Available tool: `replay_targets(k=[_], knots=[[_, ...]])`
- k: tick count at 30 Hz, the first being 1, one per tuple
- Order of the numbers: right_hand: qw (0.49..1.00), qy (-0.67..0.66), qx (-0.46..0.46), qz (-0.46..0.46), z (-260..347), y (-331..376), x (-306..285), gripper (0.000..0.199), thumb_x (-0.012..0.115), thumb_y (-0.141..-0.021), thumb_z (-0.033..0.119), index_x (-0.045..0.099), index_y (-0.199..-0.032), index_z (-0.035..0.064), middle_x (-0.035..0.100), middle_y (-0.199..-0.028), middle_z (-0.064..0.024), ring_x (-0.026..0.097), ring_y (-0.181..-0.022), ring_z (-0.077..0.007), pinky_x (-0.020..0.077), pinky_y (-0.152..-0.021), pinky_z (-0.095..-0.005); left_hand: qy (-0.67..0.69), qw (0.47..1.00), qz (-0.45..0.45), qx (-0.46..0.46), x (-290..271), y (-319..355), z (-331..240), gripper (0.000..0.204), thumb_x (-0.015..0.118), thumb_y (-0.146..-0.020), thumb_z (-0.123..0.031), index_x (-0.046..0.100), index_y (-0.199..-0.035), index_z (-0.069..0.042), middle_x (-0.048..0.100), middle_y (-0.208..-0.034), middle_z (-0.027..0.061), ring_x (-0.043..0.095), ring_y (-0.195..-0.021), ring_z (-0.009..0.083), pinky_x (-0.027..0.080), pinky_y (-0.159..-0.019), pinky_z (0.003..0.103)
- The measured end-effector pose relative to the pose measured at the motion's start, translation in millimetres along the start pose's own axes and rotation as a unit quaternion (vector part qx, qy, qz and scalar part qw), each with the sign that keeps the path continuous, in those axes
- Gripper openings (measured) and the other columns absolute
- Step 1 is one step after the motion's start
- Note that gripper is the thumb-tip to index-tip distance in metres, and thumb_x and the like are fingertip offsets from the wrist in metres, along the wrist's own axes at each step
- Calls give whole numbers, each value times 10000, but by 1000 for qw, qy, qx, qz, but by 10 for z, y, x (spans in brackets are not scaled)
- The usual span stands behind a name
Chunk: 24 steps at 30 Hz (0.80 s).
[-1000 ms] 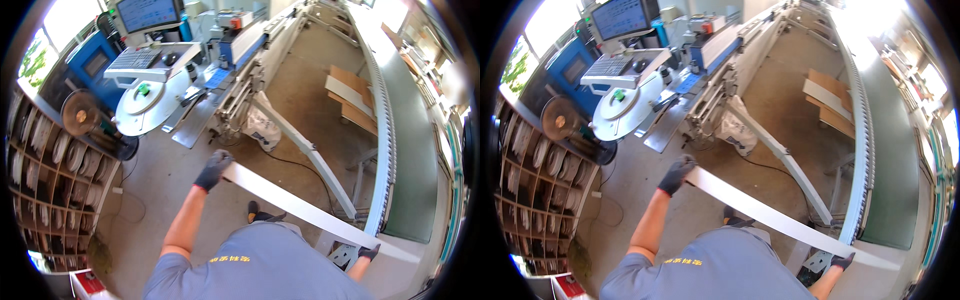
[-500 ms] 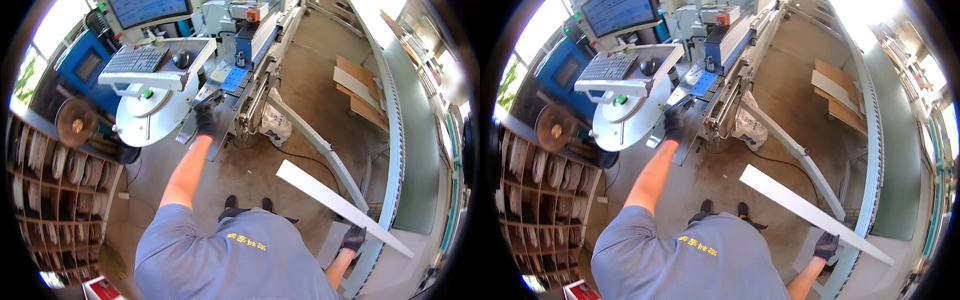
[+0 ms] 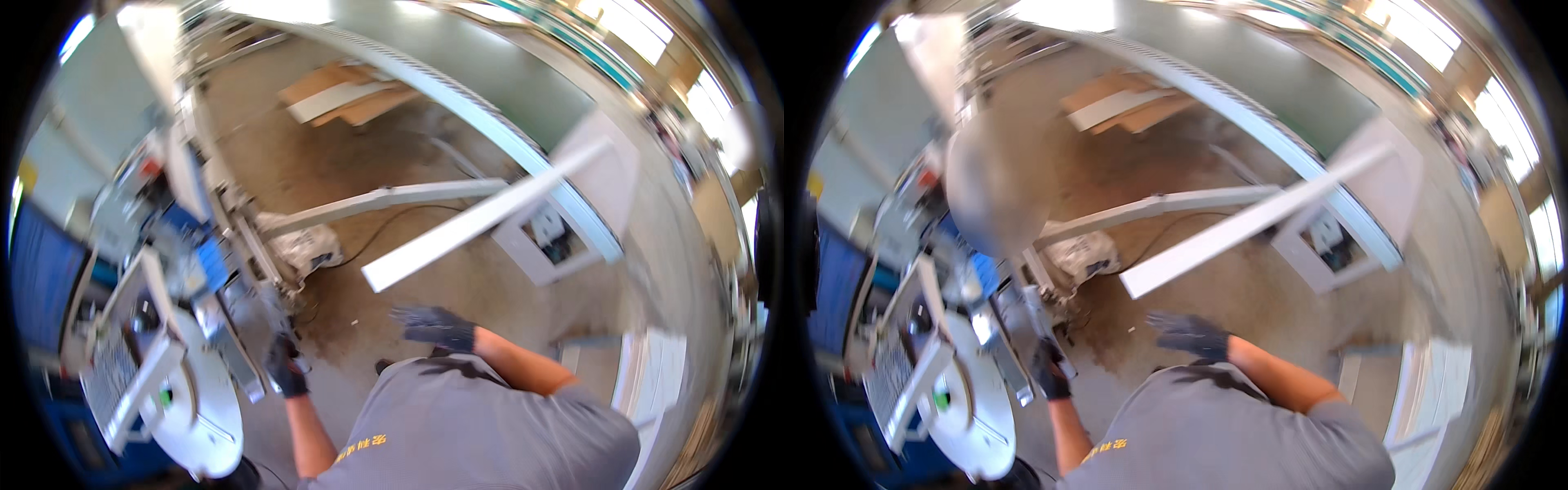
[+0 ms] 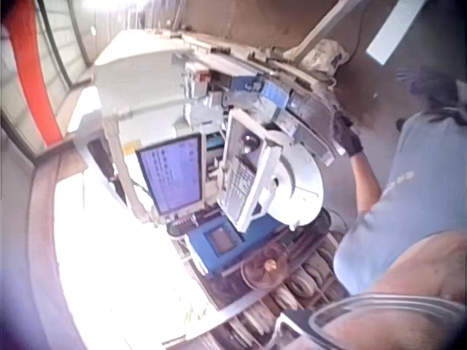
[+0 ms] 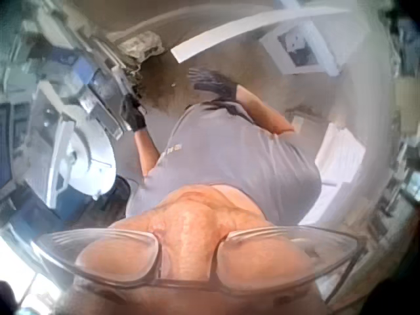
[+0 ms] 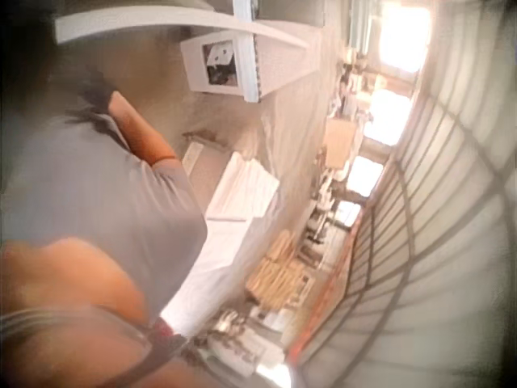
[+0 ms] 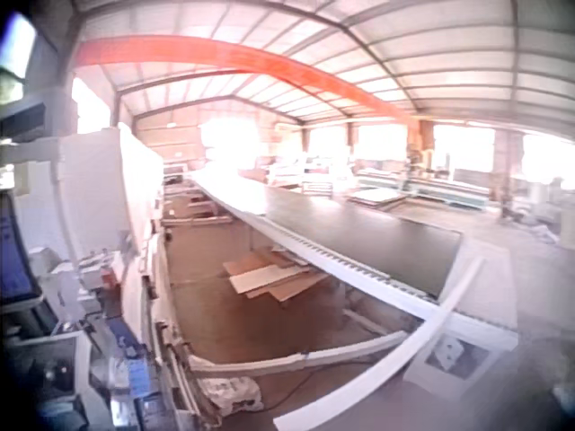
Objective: The person picks up large white plastic sheets from a table and places them onto a cutting machine. They align the sheets and push them through the machine to trim the edges. The person repeats this process for multiple sheets, handling them one at a time.
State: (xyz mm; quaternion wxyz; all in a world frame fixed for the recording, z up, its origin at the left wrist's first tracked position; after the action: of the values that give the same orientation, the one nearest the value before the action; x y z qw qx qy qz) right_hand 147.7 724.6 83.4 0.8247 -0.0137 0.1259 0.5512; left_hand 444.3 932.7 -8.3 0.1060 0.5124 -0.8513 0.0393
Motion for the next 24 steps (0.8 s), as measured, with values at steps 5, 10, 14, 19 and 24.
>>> replay_targets(k=[5, 10, 14, 19, 24], knots=[[934, -332, -16, -128, 98, -303, 275, 469, 575, -960, 339, 550, -1299, 15, 657, -1128, -122, 610, -1037, -158, 468, -916, -313, -21, 936, 348, -54, 1534, 808, -214, 181, 574, -923, -144, 679, -902, 2, 627, -918, 79, 543, -791, 118, 432, -717, 298], [919, -219, 108, -309, 167, 273, -439, 411, 511, -965, 466, 655, -888, 89, 611, -617, -9, 491, -455, -71, 380, -443, -240, 230, 923, 196, -239, 1825, 155, 300, 429, 578, -962, -353, 531, -1281, -69, 666, -1034, 96, 634, -897, 218, 500, -834, 355], [846, -366, -16, -387, 95, 934, -928, 334, 490, -990, 355, 600, -1126, 70, 631, -708, -84, 579, -534, -143, 457, -492, -277, 165, 929, 254, -214, 2502, 162, 301, 398, 656, -912, -304, 552, -1215, -68, 678, -960, 99, 668, -774, 229, 558, -709, 362], [833, -138, -107, -525, 829, 1708, -1440, 365, 460, -995, 159, 484, -1343, 51, 639, -986, -143, 663, -748, -193, 544, -645, -321, 56, 933, 332, 130, 3509, 517, -1243, 226, 551, -970, -175, 559, -1095, 13, 606, -943, 84, 579, -777, 153, 458, -671, 271], [585, 446, -200, -647, 2365, 2277, -1430, 446, 538, -907, 41, 486, -1350, 43, 566, -1261, -218, 657, -957, -359, 552, -776, -353, 71, 649, 466, 598, 4525, 1733, -2938, 397, 829, -612, -194, 693, -952, -41, 645, -865, 82, 573, -821, 265, 462, -749, 361]])
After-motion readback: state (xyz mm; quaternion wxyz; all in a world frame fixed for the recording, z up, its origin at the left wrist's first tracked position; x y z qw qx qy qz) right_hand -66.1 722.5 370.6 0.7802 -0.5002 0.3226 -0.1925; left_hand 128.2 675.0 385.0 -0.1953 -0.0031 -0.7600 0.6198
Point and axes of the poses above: each hand's wrist, its own y-axis away from the middle knuckle, its own x-axis out of the palm, z = x × y, the point moved 4 cm from there along -y, towards the middle knuckle
